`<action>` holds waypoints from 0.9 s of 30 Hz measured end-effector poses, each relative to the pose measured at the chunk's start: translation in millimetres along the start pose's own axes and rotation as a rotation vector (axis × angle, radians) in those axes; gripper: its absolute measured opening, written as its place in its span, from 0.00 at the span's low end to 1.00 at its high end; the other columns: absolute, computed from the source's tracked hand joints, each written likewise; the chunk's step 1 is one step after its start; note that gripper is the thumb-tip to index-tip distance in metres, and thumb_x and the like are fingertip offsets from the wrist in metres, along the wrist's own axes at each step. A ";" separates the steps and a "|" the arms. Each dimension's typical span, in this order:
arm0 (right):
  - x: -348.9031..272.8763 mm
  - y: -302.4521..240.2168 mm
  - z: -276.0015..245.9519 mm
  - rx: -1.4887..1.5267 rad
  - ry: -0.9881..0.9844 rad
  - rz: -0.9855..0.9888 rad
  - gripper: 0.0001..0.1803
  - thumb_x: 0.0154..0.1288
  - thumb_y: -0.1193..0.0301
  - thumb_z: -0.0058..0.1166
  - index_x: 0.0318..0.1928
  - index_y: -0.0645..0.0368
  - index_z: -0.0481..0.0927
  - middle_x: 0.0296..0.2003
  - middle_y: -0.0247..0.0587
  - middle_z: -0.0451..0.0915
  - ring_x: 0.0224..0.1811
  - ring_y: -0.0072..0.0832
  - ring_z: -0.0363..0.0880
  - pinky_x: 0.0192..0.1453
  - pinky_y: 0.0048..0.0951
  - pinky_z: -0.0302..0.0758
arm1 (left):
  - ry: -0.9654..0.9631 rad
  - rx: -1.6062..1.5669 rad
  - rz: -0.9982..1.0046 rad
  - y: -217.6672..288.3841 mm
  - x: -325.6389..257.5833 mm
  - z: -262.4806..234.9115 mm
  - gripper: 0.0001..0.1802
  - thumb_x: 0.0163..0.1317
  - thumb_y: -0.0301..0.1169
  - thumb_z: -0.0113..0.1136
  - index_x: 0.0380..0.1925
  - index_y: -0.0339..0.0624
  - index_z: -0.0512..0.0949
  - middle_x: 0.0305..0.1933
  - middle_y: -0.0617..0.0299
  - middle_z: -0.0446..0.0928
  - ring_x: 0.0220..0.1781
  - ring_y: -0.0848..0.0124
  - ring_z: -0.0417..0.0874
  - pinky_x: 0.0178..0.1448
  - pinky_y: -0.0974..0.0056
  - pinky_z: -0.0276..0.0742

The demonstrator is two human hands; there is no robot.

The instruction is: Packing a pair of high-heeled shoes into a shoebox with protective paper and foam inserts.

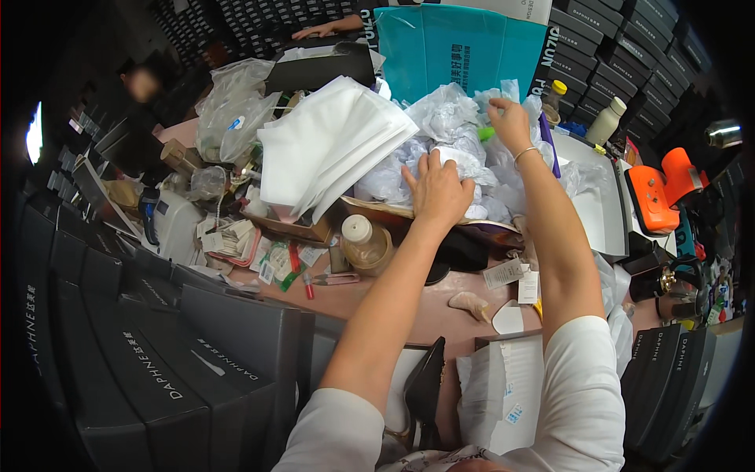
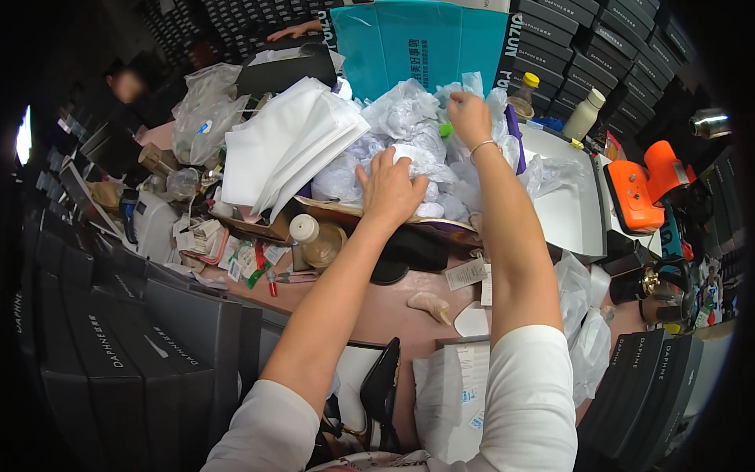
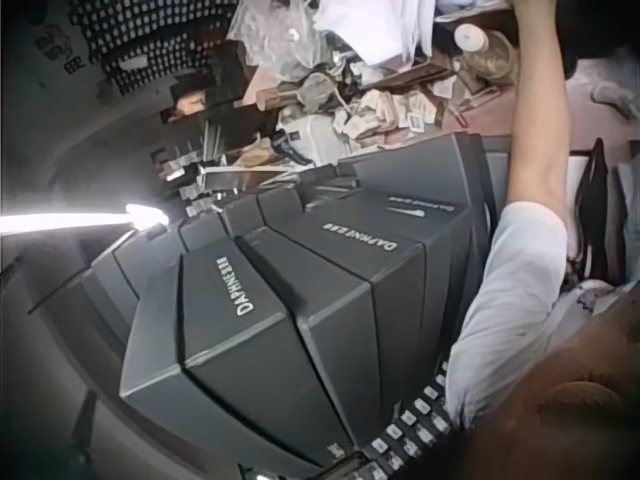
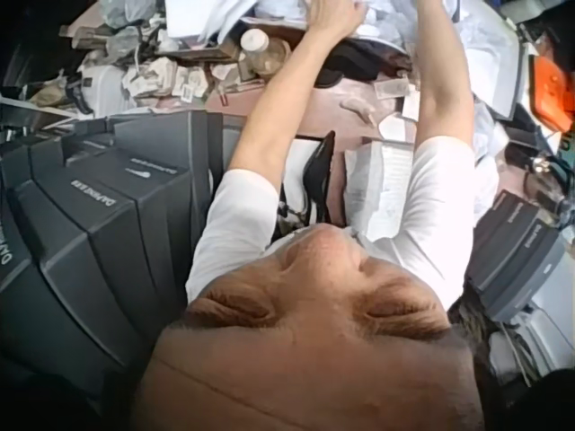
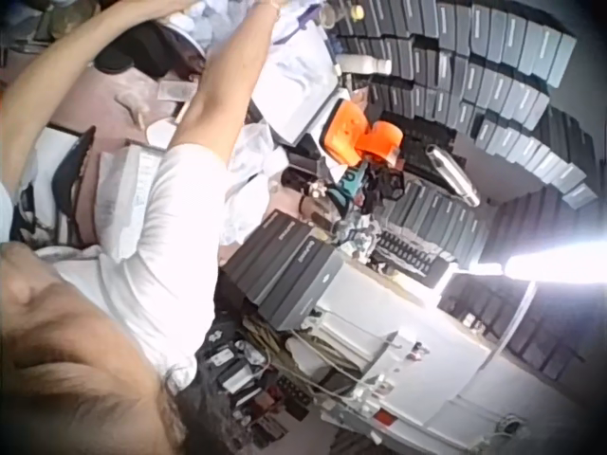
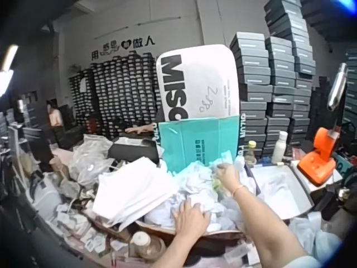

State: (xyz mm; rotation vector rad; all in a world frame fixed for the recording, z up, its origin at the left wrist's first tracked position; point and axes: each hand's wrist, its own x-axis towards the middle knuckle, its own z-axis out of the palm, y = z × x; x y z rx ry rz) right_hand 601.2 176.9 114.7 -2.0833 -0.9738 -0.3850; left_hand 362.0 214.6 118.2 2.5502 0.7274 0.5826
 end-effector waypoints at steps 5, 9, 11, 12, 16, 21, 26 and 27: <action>15.4 -29.3 -49.0 0.543 0.106 0.265 0.17 0.57 0.71 0.61 0.47 0.60 0.77 0.37 0.37 0.81 0.36 0.23 0.78 0.39 0.22 0.72 | 0.006 0.000 -0.008 1.3 -0.1 -3.7 0.27 0.54 0.43 0.54 0.50 0.36 0.76 0.64 0.45 0.64 0.69 0.51 0.60 0.68 0.30 0.43; -0.2 -60.4 -84.1 1.073 0.006 0.429 0.12 0.62 0.74 0.57 0.46 0.60 0.77 0.37 0.31 0.79 0.38 0.22 0.77 0.43 0.23 0.74 | 0.092 -0.042 0.008 2.3 -1.8 -4.4 0.38 0.54 0.50 0.56 0.61 0.38 0.67 0.67 0.41 0.61 0.70 0.46 0.57 0.69 0.31 0.42; -13.2 -62.8 -102.5 1.297 -0.114 0.476 0.10 0.64 0.76 0.55 0.46 0.59 0.76 0.39 0.31 0.79 0.41 0.22 0.77 0.46 0.28 0.76 | 0.205 -0.047 0.052 6.6 -3.0 -2.4 0.41 0.55 0.55 0.55 0.62 0.38 0.66 0.67 0.40 0.59 0.71 0.44 0.55 0.69 0.31 0.41; -23.7 -61.1 -110.1 1.316 -0.164 0.480 0.11 0.65 0.76 0.54 0.48 0.58 0.75 0.41 0.32 0.80 0.42 0.23 0.78 0.47 0.29 0.76 | 0.261 -0.049 0.071 9.1 -3.8 -2.9 0.43 0.55 0.57 0.55 0.63 0.38 0.65 0.68 0.39 0.59 0.71 0.44 0.55 0.69 0.30 0.40; -88.1 -96.4 -145.1 1.184 -0.229 0.491 0.11 0.64 0.78 0.50 0.47 0.58 0.75 0.41 0.33 0.79 0.42 0.23 0.78 0.45 0.29 0.78 | 0.466 -0.244 0.250 -7.6 -6.8 -7.6 0.48 0.55 0.65 0.51 0.64 0.37 0.63 0.69 0.44 0.57 0.73 0.51 0.53 0.70 0.33 0.36; -178.1 -134.2 -194.3 1.054 -0.223 0.411 0.09 0.63 0.80 0.50 0.44 0.60 0.72 0.37 0.34 0.78 0.39 0.20 0.77 0.42 0.25 0.79 | 0.100 -0.860 0.318 66.7 -53.7 -67.4 0.39 0.58 0.53 0.62 0.58 0.32 0.68 0.51 0.46 0.76 0.57 0.57 0.75 0.60 0.61 0.69; -296.5 -179.9 -248.5 1.028 -0.109 0.496 0.10 0.61 0.81 0.50 0.44 0.59 0.72 0.36 0.31 0.77 0.37 0.15 0.75 0.40 0.19 0.73 | -0.626 -1.589 -0.048 100.2 -180.8 -75.6 0.22 0.65 0.34 0.60 0.56 0.37 0.71 0.47 0.65 0.78 0.42 0.80 0.78 0.44 0.73 0.76; -324.7 -183.8 -257.0 1.051 -0.057 0.493 0.10 0.61 0.81 0.50 0.44 0.60 0.72 0.35 0.31 0.77 0.37 0.15 0.74 0.40 0.19 0.73 | -0.729 -1.526 -0.122 99.3 -209.1 -89.4 0.21 0.64 0.34 0.60 0.56 0.39 0.72 0.46 0.68 0.78 0.40 0.82 0.78 0.39 0.76 0.75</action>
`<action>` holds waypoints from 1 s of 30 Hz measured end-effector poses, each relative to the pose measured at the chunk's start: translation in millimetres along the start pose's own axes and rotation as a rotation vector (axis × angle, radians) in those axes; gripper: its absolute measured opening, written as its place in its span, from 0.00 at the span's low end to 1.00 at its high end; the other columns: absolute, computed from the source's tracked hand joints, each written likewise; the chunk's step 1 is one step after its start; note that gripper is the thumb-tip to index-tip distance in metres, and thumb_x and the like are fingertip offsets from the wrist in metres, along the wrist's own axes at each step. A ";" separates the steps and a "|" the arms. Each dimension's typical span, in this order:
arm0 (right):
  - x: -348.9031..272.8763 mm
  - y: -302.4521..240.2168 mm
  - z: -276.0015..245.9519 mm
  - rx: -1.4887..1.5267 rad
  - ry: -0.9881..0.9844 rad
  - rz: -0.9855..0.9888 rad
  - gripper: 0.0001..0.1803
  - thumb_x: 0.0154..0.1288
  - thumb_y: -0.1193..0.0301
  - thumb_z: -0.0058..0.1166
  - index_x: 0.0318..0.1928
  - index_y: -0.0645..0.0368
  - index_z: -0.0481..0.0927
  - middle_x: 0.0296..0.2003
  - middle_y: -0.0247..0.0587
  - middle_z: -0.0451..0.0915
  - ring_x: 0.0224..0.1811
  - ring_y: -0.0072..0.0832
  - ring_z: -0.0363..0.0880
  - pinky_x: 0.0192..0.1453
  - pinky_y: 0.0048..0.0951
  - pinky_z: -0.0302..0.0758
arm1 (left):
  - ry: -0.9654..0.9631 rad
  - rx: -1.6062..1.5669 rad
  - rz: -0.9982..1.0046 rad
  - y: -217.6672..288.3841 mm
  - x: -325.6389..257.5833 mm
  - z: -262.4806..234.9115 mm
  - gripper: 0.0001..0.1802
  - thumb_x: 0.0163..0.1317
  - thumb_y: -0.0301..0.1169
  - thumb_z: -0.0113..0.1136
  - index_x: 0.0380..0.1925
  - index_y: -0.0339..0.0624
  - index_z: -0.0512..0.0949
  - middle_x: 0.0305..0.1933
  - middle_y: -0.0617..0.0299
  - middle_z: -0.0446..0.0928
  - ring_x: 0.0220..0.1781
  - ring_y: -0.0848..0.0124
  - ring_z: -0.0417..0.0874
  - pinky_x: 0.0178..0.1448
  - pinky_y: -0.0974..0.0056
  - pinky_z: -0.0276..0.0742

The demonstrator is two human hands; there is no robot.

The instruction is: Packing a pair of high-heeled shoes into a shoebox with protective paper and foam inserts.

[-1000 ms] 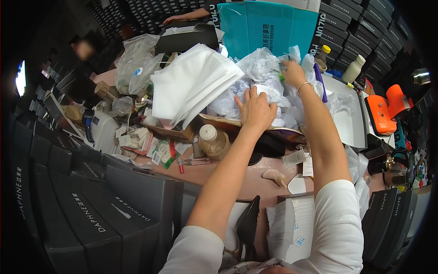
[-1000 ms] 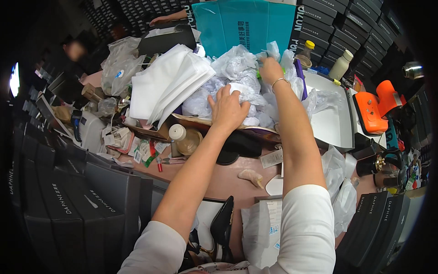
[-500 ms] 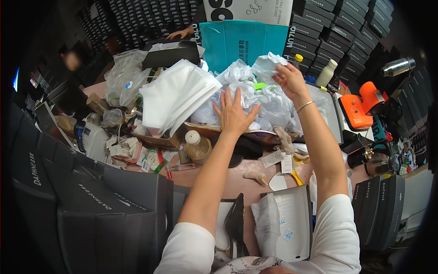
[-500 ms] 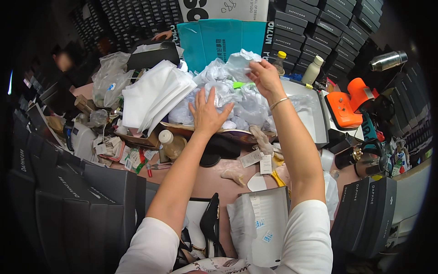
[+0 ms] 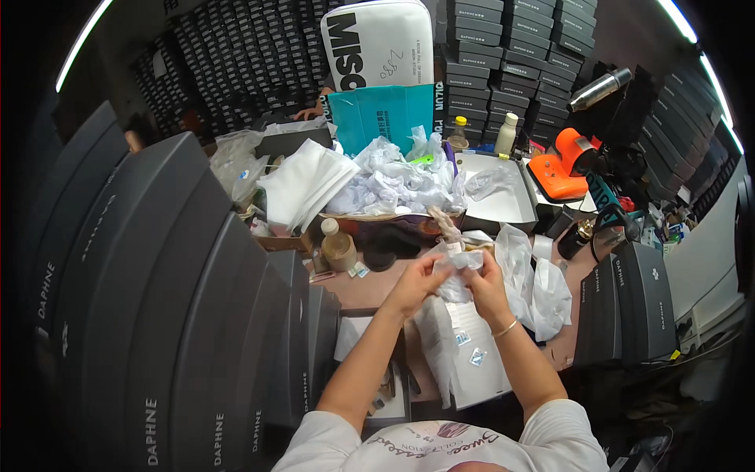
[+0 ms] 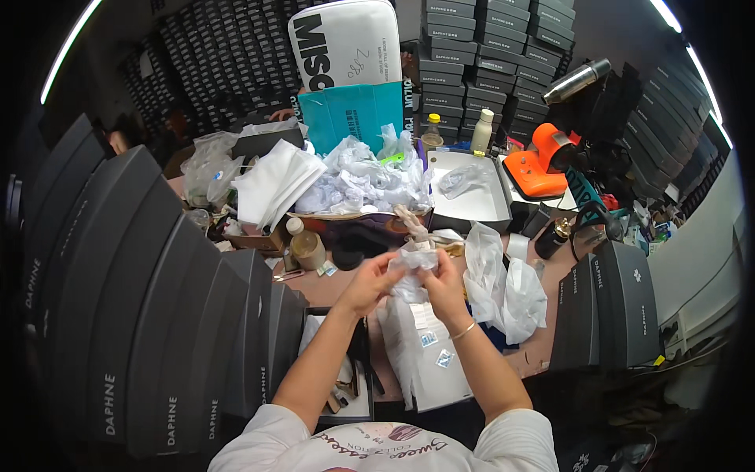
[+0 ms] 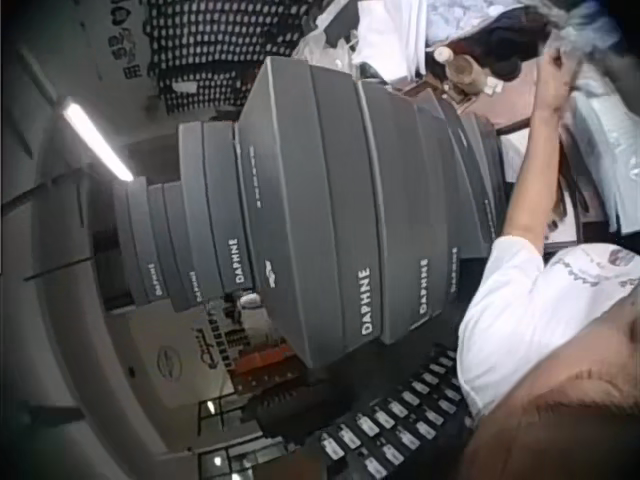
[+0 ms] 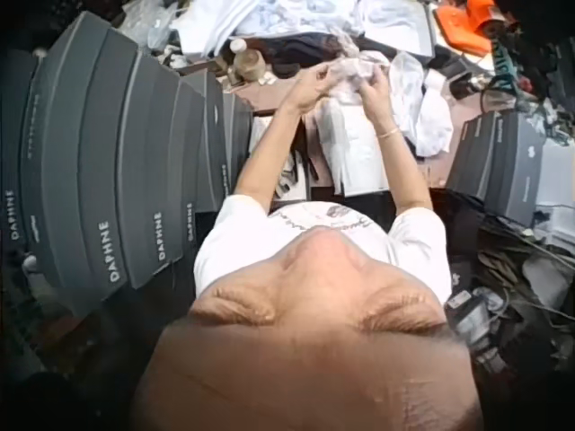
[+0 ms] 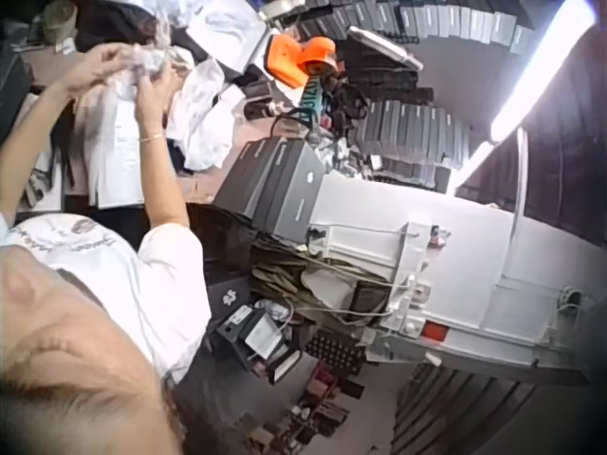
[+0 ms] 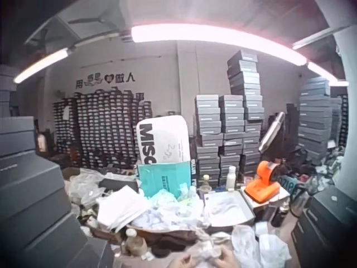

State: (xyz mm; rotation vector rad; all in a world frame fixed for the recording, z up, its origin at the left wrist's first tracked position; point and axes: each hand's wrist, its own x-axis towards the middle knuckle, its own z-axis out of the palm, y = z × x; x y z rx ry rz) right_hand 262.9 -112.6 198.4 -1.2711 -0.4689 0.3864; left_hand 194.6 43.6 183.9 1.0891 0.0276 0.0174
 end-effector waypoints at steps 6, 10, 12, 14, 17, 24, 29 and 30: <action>-165.7 19.7 -2.3 -0.212 -0.072 0.062 0.07 0.59 0.81 0.53 0.38 0.63 0.74 0.32 0.30 0.75 0.34 0.14 0.73 0.39 0.18 0.72 | 0.035 -0.064 -0.304 -76.3 -156.7 42.8 0.17 0.67 0.38 0.57 0.49 0.39 0.76 0.42 0.68 0.79 0.43 0.79 0.79 0.49 0.71 0.74; -237.9 28.7 11.7 -0.156 -0.155 0.217 0.04 0.65 0.77 0.53 0.38 0.65 0.74 0.29 0.29 0.75 0.31 0.13 0.72 0.35 0.17 0.71 | 0.316 -0.463 -0.329 -99.5 -238.9 67.0 0.12 0.68 0.34 0.54 0.46 0.40 0.73 0.43 0.64 0.79 0.46 0.75 0.80 0.50 0.67 0.76; -254.1 34.0 14.6 -0.134 -0.172 0.226 0.05 0.67 0.75 0.50 0.37 0.65 0.74 0.28 0.28 0.74 0.29 0.12 0.69 0.33 0.16 0.69 | 0.269 -0.442 -0.343 -101.7 -268.4 70.2 0.11 0.66 0.34 0.58 0.45 0.42 0.73 0.41 0.67 0.78 0.42 0.78 0.80 0.47 0.69 0.77; -262.5 46.7 17.5 -0.093 -0.127 0.261 0.05 0.68 0.75 0.49 0.35 0.64 0.75 0.27 0.27 0.74 0.29 0.11 0.68 0.32 0.17 0.68 | 0.120 -0.347 -0.467 -102.9 -289.2 57.7 0.14 0.63 0.35 0.61 0.45 0.42 0.73 0.40 0.68 0.77 0.41 0.79 0.78 0.47 0.70 0.76; -260.4 36.2 33.4 -0.243 -0.142 0.110 0.05 0.68 0.76 0.49 0.35 0.64 0.75 0.30 0.30 0.75 0.32 0.14 0.70 0.33 0.19 0.70 | 0.161 -0.269 -0.506 -110.8 -304.1 59.1 0.17 0.64 0.35 0.60 0.50 0.41 0.73 0.45 0.65 0.76 0.48 0.76 0.77 0.52 0.65 0.75; -249.4 25.9 55.1 -0.195 -0.075 0.055 0.05 0.69 0.74 0.49 0.38 0.63 0.75 0.31 0.30 0.76 0.33 0.15 0.72 0.38 0.19 0.71 | 0.294 -0.525 -0.283 -113.5 -297.7 68.6 0.19 0.64 0.30 0.58 0.54 0.41 0.70 0.49 0.63 0.76 0.49 0.71 0.78 0.58 0.59 0.74; -248.1 38.1 22.5 0.169 0.002 0.241 0.05 0.71 0.74 0.47 0.38 0.61 0.75 0.33 0.30 0.79 0.34 0.14 0.74 0.41 0.17 0.72 | 0.201 -0.055 -0.464 -93.3 -305.7 49.7 0.13 0.63 0.27 0.59 0.47 0.35 0.75 0.39 0.65 0.79 0.42 0.79 0.78 0.49 0.71 0.74; -250.6 38.5 18.6 0.240 0.022 0.281 0.05 0.71 0.73 0.47 0.38 0.60 0.75 0.33 0.31 0.79 0.34 0.14 0.75 0.41 0.17 0.72 | 0.215 -0.011 -0.474 -98.7 -308.1 41.8 0.12 0.64 0.26 0.57 0.47 0.35 0.75 0.40 0.66 0.78 0.41 0.79 0.78 0.49 0.72 0.73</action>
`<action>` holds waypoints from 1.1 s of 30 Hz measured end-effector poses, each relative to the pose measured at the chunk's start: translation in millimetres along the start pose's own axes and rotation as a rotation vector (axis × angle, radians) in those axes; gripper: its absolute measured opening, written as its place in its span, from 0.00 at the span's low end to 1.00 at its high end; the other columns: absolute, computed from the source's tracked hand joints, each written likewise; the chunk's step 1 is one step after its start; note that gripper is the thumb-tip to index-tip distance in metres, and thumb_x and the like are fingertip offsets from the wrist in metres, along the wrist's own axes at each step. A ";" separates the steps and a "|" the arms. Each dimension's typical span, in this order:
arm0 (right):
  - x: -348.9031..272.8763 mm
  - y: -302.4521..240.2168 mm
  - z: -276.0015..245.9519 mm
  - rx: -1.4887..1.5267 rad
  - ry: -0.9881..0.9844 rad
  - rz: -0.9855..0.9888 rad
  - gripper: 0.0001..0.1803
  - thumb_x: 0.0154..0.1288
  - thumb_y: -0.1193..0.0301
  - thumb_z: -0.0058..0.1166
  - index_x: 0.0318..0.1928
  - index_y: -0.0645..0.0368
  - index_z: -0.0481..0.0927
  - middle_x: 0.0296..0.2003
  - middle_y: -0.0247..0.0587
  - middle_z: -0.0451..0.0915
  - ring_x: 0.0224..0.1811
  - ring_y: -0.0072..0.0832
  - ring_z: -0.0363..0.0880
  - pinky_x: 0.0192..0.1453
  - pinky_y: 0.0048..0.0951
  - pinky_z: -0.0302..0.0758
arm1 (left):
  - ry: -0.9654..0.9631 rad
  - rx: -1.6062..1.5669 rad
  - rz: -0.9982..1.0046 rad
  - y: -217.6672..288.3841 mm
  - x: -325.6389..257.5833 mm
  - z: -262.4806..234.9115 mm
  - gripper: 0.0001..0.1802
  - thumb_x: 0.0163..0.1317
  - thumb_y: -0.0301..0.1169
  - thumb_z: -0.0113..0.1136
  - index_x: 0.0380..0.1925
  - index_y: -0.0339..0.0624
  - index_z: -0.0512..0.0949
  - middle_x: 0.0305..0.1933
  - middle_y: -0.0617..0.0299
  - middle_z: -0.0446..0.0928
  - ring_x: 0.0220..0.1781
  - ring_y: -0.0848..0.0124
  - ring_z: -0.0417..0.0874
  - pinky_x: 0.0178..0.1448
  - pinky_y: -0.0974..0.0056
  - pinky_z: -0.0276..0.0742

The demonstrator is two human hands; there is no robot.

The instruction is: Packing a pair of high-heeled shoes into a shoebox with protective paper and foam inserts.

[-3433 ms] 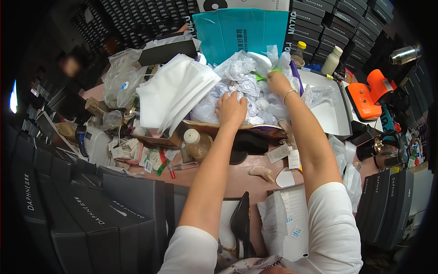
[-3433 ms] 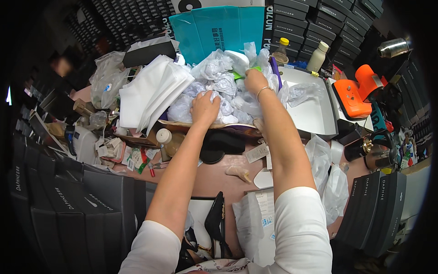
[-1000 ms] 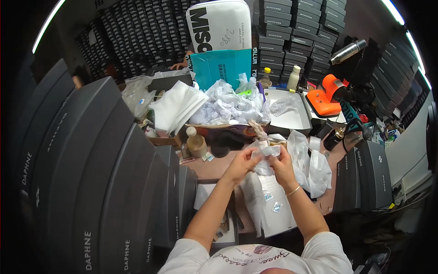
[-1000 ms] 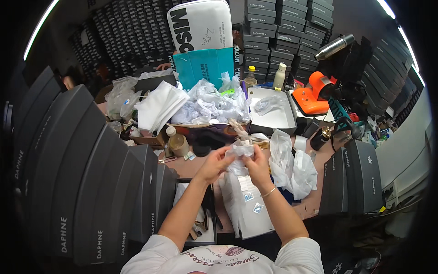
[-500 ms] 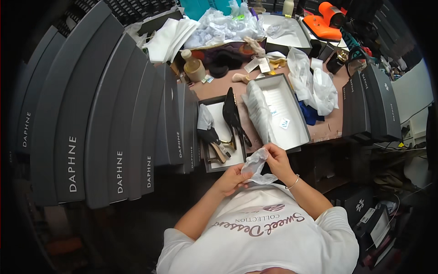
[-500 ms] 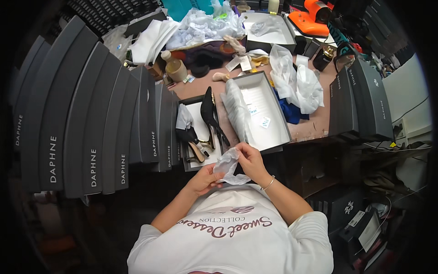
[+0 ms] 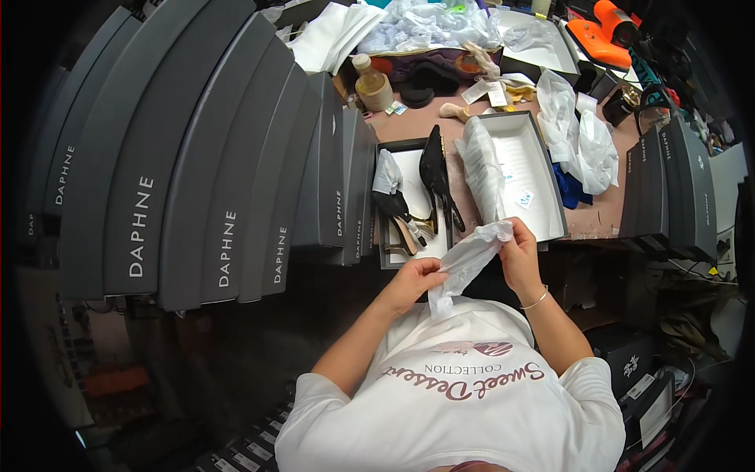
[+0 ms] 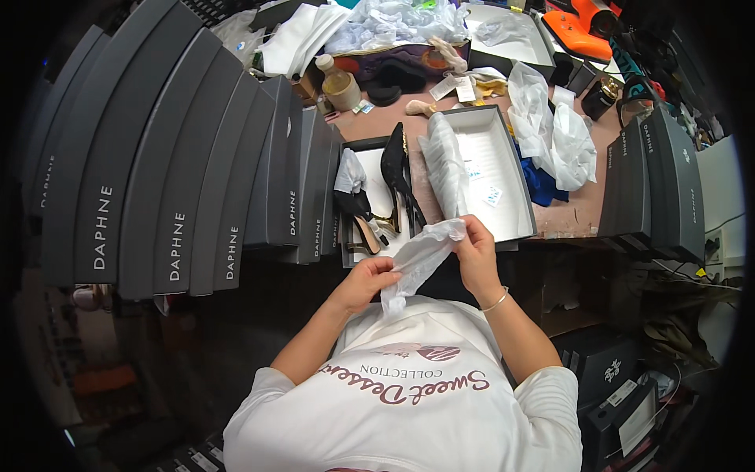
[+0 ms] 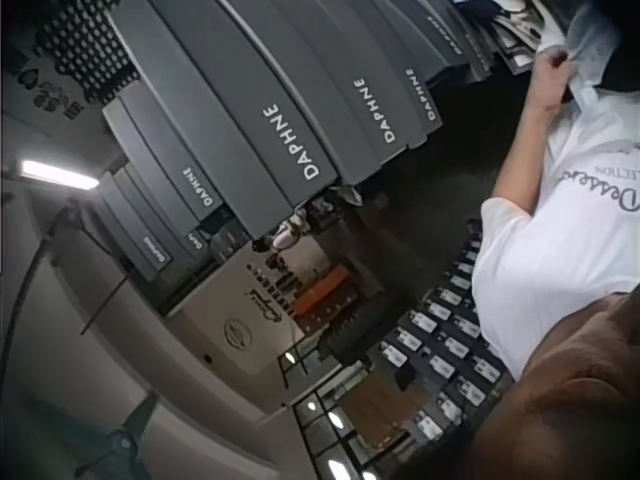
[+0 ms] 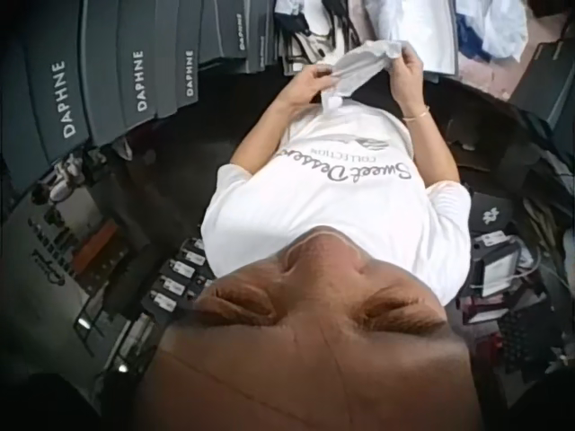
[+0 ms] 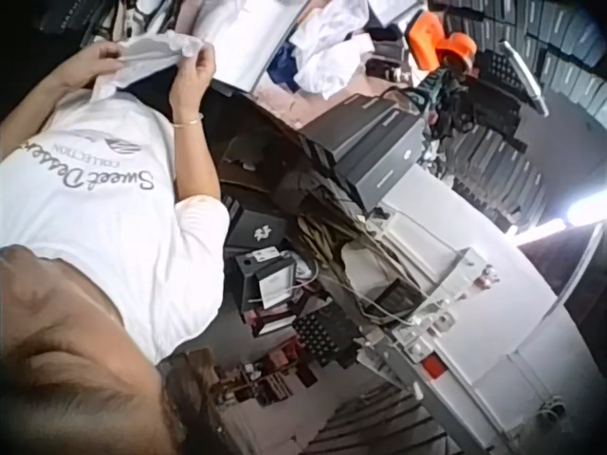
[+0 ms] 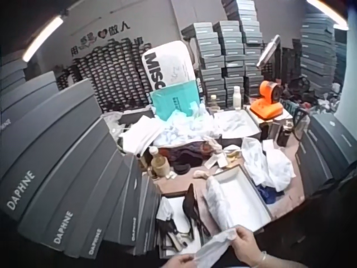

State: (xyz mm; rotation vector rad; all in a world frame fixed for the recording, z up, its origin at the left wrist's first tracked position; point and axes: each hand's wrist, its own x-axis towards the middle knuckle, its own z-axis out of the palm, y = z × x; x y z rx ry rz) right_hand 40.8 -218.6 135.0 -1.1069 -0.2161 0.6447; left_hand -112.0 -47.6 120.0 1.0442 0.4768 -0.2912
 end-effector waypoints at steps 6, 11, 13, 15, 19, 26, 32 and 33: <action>-2.1 0.1 -29.2 -0.213 0.106 0.067 0.09 0.73 0.70 0.43 0.40 0.63 0.74 0.39 0.38 0.79 0.42 0.22 0.78 0.51 0.22 0.73 | 0.276 -0.116 0.212 10.7 8.3 9.4 0.11 0.66 0.30 0.54 0.46 0.37 0.74 0.36 0.66 0.78 0.33 0.79 0.78 0.37 0.72 0.76; -7.4 -72.9 19.7 -0.845 0.021 -0.625 0.22 0.62 0.65 0.56 0.53 0.64 0.71 0.59 0.56 0.68 0.64 0.41 0.65 0.68 0.38 0.58 | 0.345 0.530 0.341 23.3 14.0 8.0 0.11 0.65 0.32 0.56 0.39 0.33 0.79 0.28 0.68 0.77 0.28 0.80 0.76 0.31 0.74 0.72; -14.0 -81.9 52.0 -1.326 -0.356 -0.636 0.25 0.55 0.66 0.62 0.52 0.61 0.72 0.54 0.52 0.71 0.62 0.43 0.66 0.69 0.44 0.57 | 0.323 0.590 0.371 30.0 12.1 12.8 0.11 0.64 0.31 0.58 0.38 0.31 0.79 0.27 0.65 0.78 0.28 0.78 0.77 0.32 0.71 0.73; -6.6 -49.9 44.7 -1.427 -0.561 -0.528 0.18 0.56 0.68 0.59 0.47 0.60 0.75 0.44 0.47 0.77 0.55 0.42 0.72 0.68 0.51 0.55 | 0.285 0.735 0.404 42.9 6.9 22.4 0.10 0.62 0.29 0.59 0.37 0.31 0.79 0.27 0.62 0.78 0.29 0.75 0.77 0.33 0.69 0.73; 3.7 -33.6 19.1 -1.245 -0.436 -0.282 0.06 0.59 0.73 0.52 0.37 0.61 0.78 0.29 0.48 0.79 0.36 0.45 0.80 0.49 0.40 0.74 | 0.338 0.967 0.493 58.7 -5.8 1.6 0.08 0.55 0.21 0.57 0.36 0.33 0.79 0.33 0.56 0.80 0.34 0.72 0.79 0.39 0.69 0.73; -5.0 -34.8 5.4 -0.864 -0.316 -0.001 0.08 0.62 0.72 0.56 0.35 0.65 0.76 0.26 0.50 0.78 0.27 0.44 0.77 0.34 0.35 0.72 | 0.070 -0.602 0.214 39.9 8.2 -28.3 0.09 0.63 0.28 0.58 0.43 0.43 0.75 0.43 0.62 0.79 0.47 0.70 0.81 0.52 0.58 0.80; -5.2 -30.7 -17.7 -1.096 -0.301 -0.163 0.08 0.50 0.78 0.54 0.33 0.66 0.75 0.27 0.50 0.76 0.29 0.42 0.76 0.35 0.35 0.72 | 0.231 -0.712 0.285 35.7 23.4 -30.8 0.07 0.68 0.32 0.54 0.42 0.45 0.75 0.43 0.63 0.79 0.48 0.68 0.80 0.54 0.57 0.77; -5.7 -31.3 -22.5 -1.115 -0.239 -0.185 0.08 0.51 0.78 0.54 0.34 0.66 0.75 0.28 0.50 0.76 0.29 0.43 0.76 0.35 0.35 0.72 | 0.259 -0.697 0.319 37.3 22.4 -30.5 0.07 0.68 0.33 0.53 0.42 0.45 0.75 0.42 0.63 0.79 0.47 0.68 0.81 0.54 0.57 0.77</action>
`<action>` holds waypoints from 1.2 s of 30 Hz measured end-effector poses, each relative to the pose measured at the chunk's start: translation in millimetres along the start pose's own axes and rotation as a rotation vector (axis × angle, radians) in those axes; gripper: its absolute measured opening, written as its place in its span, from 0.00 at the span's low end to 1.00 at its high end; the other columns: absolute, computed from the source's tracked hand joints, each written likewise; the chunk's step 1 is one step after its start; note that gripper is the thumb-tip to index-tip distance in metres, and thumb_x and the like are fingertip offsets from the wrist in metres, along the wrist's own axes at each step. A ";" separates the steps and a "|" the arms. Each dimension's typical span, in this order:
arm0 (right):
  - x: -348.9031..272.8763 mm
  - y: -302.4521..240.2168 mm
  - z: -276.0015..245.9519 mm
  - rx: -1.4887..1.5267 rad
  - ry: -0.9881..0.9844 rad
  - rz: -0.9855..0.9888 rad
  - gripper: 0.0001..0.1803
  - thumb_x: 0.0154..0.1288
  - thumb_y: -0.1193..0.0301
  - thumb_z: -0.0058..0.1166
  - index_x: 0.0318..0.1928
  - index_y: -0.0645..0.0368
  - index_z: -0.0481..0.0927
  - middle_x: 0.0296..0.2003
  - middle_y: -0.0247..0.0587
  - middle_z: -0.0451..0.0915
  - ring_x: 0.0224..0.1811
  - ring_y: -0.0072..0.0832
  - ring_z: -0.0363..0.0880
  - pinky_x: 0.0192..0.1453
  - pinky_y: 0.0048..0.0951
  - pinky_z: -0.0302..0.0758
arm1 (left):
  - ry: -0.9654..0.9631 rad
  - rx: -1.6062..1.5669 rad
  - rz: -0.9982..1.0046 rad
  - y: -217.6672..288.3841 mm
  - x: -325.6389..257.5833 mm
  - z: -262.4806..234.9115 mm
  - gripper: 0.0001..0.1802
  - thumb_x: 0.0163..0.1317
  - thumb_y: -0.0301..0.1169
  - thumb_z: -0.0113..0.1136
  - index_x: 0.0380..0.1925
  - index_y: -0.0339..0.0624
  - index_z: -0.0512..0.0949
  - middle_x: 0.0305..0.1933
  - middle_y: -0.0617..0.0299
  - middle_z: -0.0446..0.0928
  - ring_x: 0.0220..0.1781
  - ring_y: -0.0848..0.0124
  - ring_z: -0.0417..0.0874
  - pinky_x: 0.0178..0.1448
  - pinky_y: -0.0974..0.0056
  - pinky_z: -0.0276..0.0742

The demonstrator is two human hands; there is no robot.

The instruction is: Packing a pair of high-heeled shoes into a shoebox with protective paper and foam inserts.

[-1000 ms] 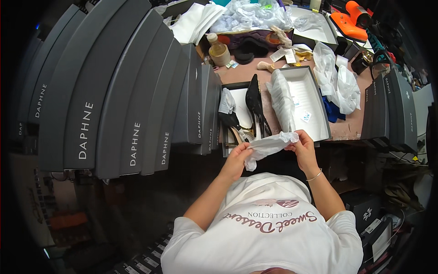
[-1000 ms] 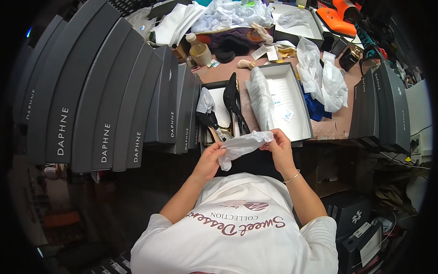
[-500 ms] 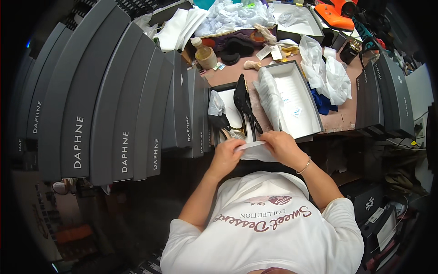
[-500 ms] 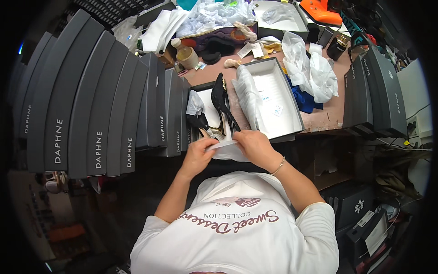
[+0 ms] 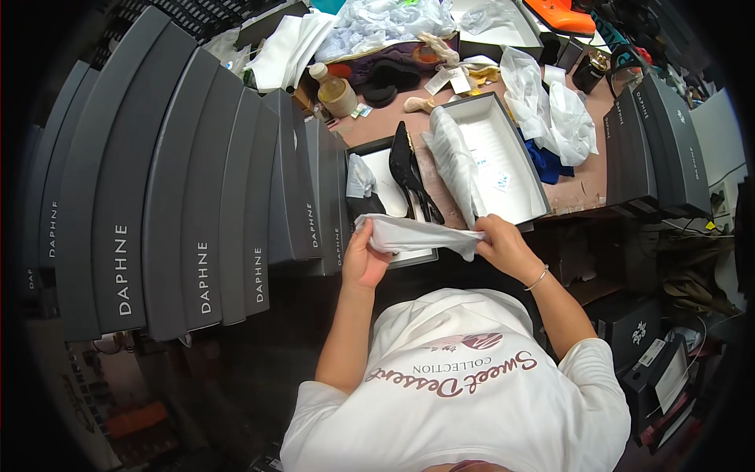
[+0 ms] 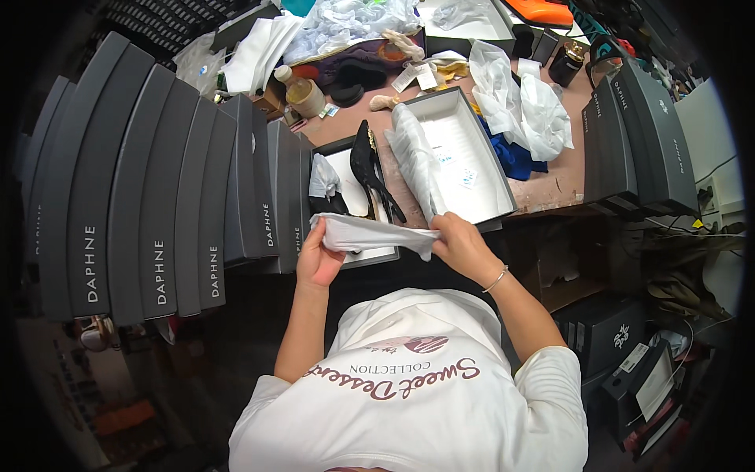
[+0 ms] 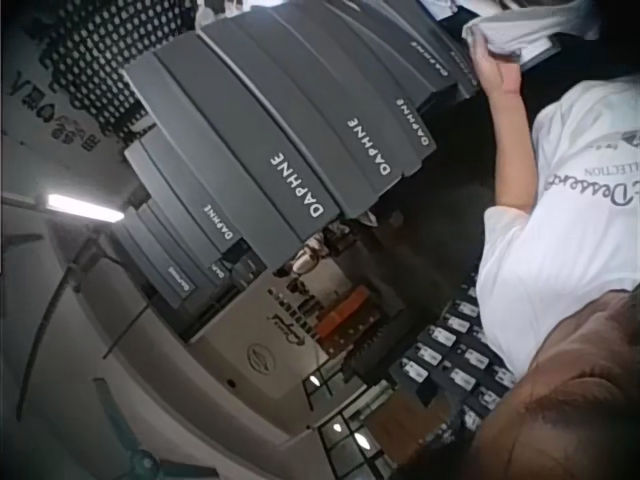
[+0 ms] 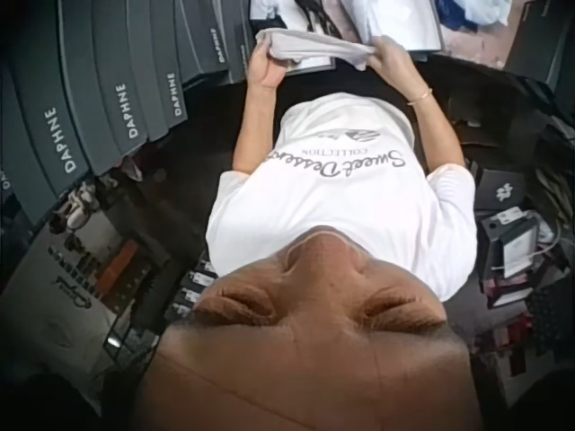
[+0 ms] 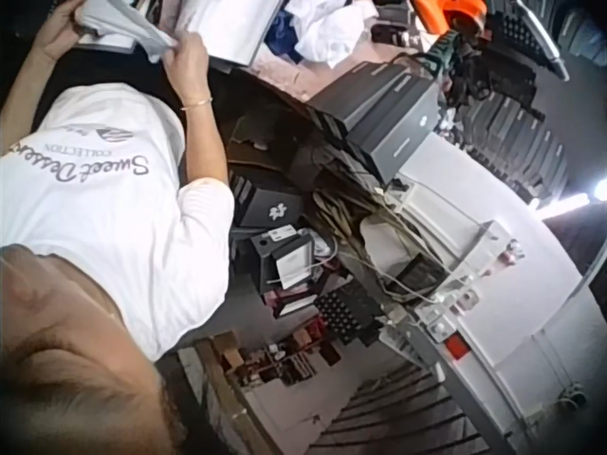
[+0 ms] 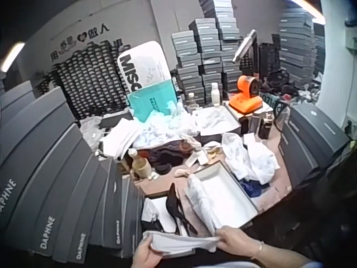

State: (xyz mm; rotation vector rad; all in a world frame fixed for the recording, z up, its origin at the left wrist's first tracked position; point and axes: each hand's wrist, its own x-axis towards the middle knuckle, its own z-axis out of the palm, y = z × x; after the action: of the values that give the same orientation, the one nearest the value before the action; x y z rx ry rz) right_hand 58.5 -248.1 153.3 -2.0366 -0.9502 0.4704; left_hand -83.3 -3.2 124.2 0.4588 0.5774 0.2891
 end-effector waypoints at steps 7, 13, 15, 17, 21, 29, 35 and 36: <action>-0.4 -17.3 -27.1 0.078 0.205 -0.090 0.24 0.54 0.73 0.61 0.53 0.64 0.73 0.50 0.51 0.75 0.50 0.40 0.76 0.53 0.32 0.73 | 0.018 0.339 0.407 -4.8 -0.7 15.0 0.06 0.68 0.30 0.55 0.40 0.41 0.74 0.38 0.66 0.78 0.40 0.78 0.78 0.46 0.69 0.75; 32.3 -40.5 27.8 0.407 -0.216 -0.090 0.30 0.56 0.62 0.64 0.56 0.62 0.72 0.44 0.55 0.79 0.44 0.42 0.78 0.51 0.35 0.73 | -0.222 0.455 0.397 -11.3 -12.5 34.2 0.07 0.64 0.28 0.59 0.40 0.39 0.75 0.34 0.68 0.76 0.37 0.80 0.76 0.44 0.72 0.73; 35.4 -31.5 25.7 0.381 -0.289 -0.054 0.14 0.59 0.67 0.58 0.41 0.63 0.79 0.29 0.51 0.79 0.31 0.38 0.78 0.41 0.33 0.74 | -0.134 0.645 0.514 5.3 -13.2 43.6 0.07 0.64 0.28 0.59 0.40 0.38 0.75 0.32 0.67 0.76 0.27 0.82 0.73 0.29 0.75 0.70; 34.5 -28.6 4.3 0.293 -0.217 -0.070 0.10 0.59 0.70 0.56 0.38 0.64 0.79 0.27 0.50 0.78 0.29 0.37 0.77 0.39 0.32 0.74 | -0.019 0.605 0.588 27.7 -1.8 37.6 0.08 0.64 0.29 0.59 0.41 0.37 0.75 0.30 0.66 0.75 0.16 0.84 0.66 0.18 0.78 0.61; 56.3 34.2 -49.8 0.250 0.234 0.035 0.08 0.57 0.76 0.53 0.38 0.64 0.77 0.25 0.50 0.77 0.27 0.39 0.77 0.36 0.30 0.73 | 0.056 0.832 0.585 23.1 43.3 47.8 0.21 0.64 0.27 0.57 0.56 0.34 0.68 0.51 0.56 0.73 0.46 0.73 0.76 0.48 0.68 0.75; 103.2 102.2 -23.9 -0.438 0.061 0.185 0.38 0.55 0.79 0.54 0.67 0.65 0.54 0.54 0.64 0.69 0.47 0.55 0.75 0.47 0.43 0.75 | 0.193 1.401 0.534 -34.6 135.6 31.6 0.48 0.52 0.20 0.55 0.72 0.46 0.43 0.62 0.41 0.62 0.60 0.49 0.71 0.62 0.58 0.69; 100.2 91.3 -19.0 -0.339 0.385 -0.060 0.31 0.56 0.82 0.50 0.62 0.66 0.63 0.60 0.60 0.64 0.60 0.54 0.65 0.64 0.42 0.65 | -0.068 0.431 0.163 -0.2 102.4 30.2 0.35 0.54 0.16 0.43 0.64 0.48 0.56 0.49 0.53 0.72 0.43 0.63 0.80 0.44 0.58 0.83; 99.1 80.0 -24.9 -0.329 0.430 -0.113 0.29 0.57 0.82 0.50 0.61 0.66 0.66 0.59 0.59 0.66 0.60 0.53 0.66 0.63 0.40 0.66 | -0.084 0.404 0.134 0.2 95.5 28.4 0.33 0.55 0.17 0.43 0.63 0.48 0.58 0.49 0.53 0.73 0.44 0.62 0.80 0.44 0.57 0.83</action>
State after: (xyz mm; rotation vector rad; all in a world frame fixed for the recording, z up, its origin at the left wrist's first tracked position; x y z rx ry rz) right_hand 174.3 -215.7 104.4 -2.2330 -0.9083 -0.1970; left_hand 9.8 24.4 101.8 0.8976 0.5246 0.2795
